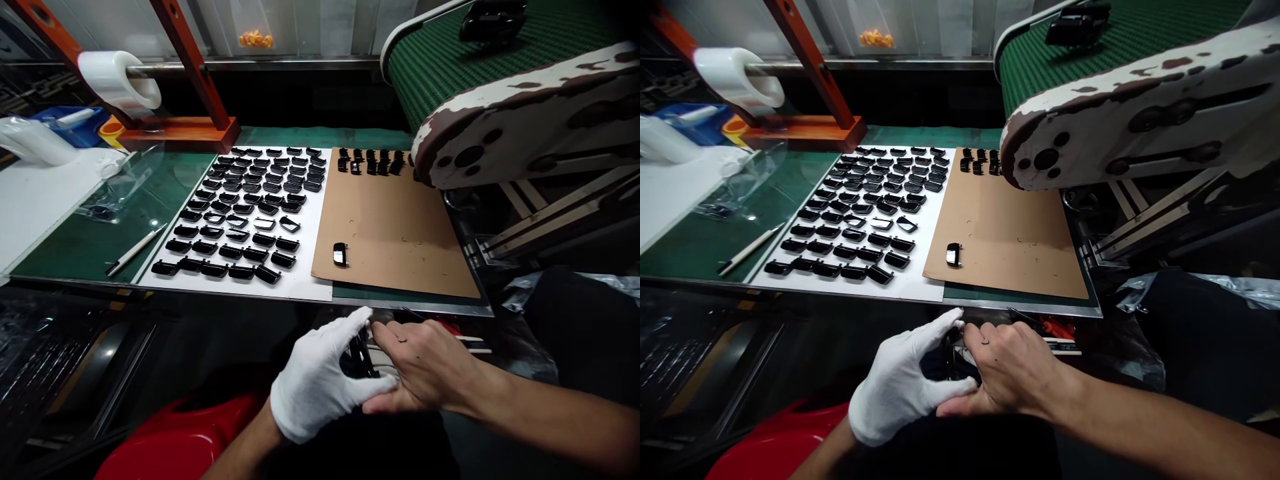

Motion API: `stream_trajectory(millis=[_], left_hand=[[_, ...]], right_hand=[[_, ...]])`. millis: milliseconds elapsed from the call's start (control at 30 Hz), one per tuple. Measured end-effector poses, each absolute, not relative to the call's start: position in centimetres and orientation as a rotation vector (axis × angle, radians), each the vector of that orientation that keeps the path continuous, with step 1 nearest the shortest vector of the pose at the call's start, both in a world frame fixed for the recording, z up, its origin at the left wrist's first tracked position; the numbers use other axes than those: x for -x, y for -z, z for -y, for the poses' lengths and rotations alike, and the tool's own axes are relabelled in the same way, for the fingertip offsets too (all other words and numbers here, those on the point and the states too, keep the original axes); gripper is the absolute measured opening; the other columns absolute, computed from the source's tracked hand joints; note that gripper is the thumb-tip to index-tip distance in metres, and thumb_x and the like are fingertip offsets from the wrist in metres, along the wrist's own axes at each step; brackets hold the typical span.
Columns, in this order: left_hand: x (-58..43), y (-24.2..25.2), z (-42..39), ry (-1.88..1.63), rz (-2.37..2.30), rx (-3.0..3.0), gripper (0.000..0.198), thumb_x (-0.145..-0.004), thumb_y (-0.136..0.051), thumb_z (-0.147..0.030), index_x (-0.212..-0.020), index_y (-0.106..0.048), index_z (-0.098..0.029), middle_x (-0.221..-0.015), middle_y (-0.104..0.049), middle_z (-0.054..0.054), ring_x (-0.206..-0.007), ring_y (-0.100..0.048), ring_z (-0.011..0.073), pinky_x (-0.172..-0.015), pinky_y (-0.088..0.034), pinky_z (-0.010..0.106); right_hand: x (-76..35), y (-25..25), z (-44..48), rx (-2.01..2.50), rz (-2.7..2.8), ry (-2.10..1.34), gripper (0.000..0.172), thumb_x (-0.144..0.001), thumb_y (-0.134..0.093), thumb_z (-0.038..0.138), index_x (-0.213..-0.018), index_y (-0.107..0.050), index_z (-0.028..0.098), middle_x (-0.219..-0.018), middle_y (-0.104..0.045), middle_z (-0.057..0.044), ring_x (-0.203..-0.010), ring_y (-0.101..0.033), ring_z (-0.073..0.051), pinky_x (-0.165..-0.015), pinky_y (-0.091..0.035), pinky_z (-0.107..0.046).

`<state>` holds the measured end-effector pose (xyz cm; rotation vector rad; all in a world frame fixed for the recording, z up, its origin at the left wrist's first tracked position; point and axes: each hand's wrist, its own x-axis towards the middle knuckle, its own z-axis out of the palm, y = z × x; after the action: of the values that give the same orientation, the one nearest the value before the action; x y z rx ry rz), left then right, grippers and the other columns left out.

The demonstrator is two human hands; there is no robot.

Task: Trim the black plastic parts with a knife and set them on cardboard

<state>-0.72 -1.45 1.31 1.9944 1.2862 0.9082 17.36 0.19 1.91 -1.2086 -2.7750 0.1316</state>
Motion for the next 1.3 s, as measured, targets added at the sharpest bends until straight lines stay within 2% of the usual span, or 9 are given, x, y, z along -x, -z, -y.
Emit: stream_trajectory(millis=[500, 800, 1000, 1100, 1200, 1300], left_hand=[[0.6, -1.2, 1.4, -0.904, -1.286, -1.958, 0.069, -0.063, -0.081, -0.037, -0.125, -0.056, -0.02, -0.103, -0.073, 0.005, -0.084, -0.071, 0.0173, -0.08, -0.059, 0.025], [0.6, -1.1, 1.3, -0.921, -1.286, -1.989, 0.069, -0.065, -0.08, -0.04, -0.125, -0.056, -0.016, -0.1, -0.073, 0.005, -0.08, -0.071, 0.016, -0.077, -0.059, 0.023], [0.7, -1.0, 1.2, -0.884, -1.327, -1.991, 0.071, -0.066, -0.08, -0.04, -0.127, -0.054, -0.014, -0.099, -0.073, 0.006, -0.082, -0.071, 0.0175, -0.079, -0.059, 0.025], [0.7, -1.2, 1.1, -0.867, -1.31, -1.976, 0.076, -0.066, -0.08, -0.041, -0.131, -0.05, -0.016, -0.103, -0.072, 0.006, -0.084, -0.071, 0.0175, -0.082, -0.059, 0.025], [0.7, -1.2, 1.0, -0.959, -1.254, -1.98, 0.078, -0.065, -0.081, -0.039, -0.132, -0.048, -0.017, -0.109, -0.07, 0.006, -0.089, -0.07, 0.0183, -0.088, -0.057, 0.026], [0.7, -1.0, 1.1, -1.069, -1.19, -1.993, 0.077, -0.066, -0.081, -0.038, -0.133, -0.047, -0.019, -0.112, -0.069, 0.006, -0.094, -0.069, 0.019, -0.092, -0.055, 0.027]], right_hand=[[-17.5, -1.7, 0.1, 1.155, 2.735, -0.069, 0.08, -0.082, -0.006, 0.078, -0.068, -0.056, 0.016, -0.052, -0.057, -0.003, -0.042, -0.054, -0.015, -0.044, -0.014, -0.03], [-17.5, -1.6, 0.2, 1.136, 2.726, -0.049, 0.079, -0.084, -0.006, 0.074, -0.07, -0.057, 0.017, -0.052, -0.058, -0.003, -0.042, -0.054, -0.015, -0.044, -0.017, -0.03], [-17.4, -1.7, 0.3, 1.065, 2.722, -0.131, 0.071, -0.092, -0.007, 0.063, -0.069, -0.055, 0.017, -0.054, -0.058, -0.002, -0.045, -0.056, -0.015, -0.043, -0.022, -0.03], [-17.5, -1.8, 0.1, 1.063, 2.651, -0.137, 0.069, -0.09, -0.013, 0.068, -0.068, -0.054, 0.017, -0.053, -0.056, -0.001, -0.044, -0.054, -0.013, -0.043, -0.025, -0.029], [-17.6, -2.1, 0.1, 1.04, 2.508, -0.167, 0.061, -0.086, -0.028, 0.072, -0.067, -0.05, 0.018, -0.053, -0.053, 0.001, -0.044, -0.05, -0.012, -0.042, -0.03, -0.028], [-17.7, -2.6, 0.7, 1.026, 2.339, -0.238, 0.051, -0.083, -0.044, 0.068, -0.072, -0.048, 0.018, -0.054, -0.05, 0.004, -0.043, -0.045, -0.008, -0.042, -0.034, -0.024]])
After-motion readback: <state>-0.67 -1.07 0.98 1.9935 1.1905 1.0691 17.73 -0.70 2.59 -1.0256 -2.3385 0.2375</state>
